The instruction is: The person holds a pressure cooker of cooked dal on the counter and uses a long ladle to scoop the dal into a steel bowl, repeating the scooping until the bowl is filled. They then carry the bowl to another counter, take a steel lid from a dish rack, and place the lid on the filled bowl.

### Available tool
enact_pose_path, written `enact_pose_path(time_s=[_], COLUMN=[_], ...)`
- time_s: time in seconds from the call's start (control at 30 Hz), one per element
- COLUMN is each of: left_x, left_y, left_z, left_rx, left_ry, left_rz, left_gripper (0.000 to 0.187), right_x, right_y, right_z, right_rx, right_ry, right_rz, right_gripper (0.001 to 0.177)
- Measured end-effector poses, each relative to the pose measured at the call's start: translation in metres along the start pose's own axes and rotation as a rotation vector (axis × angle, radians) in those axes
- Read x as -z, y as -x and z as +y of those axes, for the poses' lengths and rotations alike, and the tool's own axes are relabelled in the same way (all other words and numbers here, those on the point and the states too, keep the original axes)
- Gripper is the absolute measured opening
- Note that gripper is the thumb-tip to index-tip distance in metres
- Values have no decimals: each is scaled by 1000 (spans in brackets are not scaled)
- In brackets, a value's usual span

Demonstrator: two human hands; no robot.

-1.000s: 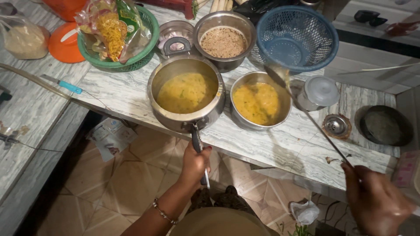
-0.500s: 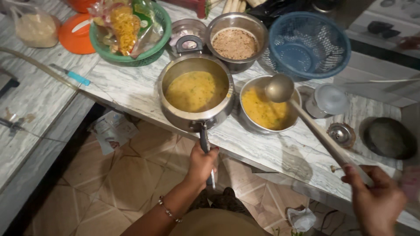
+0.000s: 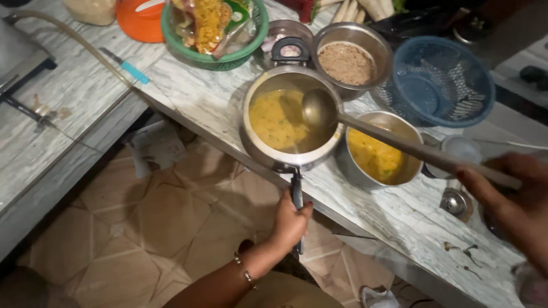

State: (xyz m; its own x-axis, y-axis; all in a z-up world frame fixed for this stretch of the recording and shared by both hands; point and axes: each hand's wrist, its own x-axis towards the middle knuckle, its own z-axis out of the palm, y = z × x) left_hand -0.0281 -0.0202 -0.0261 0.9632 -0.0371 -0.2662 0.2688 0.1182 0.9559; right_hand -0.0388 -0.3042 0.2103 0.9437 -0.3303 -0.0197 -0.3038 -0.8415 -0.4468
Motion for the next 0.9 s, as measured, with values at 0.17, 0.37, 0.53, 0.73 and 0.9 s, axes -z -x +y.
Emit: enact_pose_path(time_s=[0.17, 0.37, 0.53, 0.73, 0.9], left_x=[0, 2, 5, 6, 8], left_y=[4, 13, 14, 15, 15], left_z=[-18, -25, -34, -36, -35], left_rx=[-100, -208, -232, -253, -203], left_ry=[-229, -169, -214, -214, -219], left_rz=[62, 42, 37, 12, 3], left_gripper=[39, 30, 26, 25, 24], right_x=[3, -3, -8, -21, -37], right_y=[-42, -66, -130, -198, -173], right_z=[-99, -178, -188, -128, -51], right_rx=[519, 610, 459, 136, -93], right_ry=[564, 1244, 1408, 1118, 546], right_rz=[-123, -157, -394, -782, -842], right_gripper=[24, 31, 45, 42, 39])
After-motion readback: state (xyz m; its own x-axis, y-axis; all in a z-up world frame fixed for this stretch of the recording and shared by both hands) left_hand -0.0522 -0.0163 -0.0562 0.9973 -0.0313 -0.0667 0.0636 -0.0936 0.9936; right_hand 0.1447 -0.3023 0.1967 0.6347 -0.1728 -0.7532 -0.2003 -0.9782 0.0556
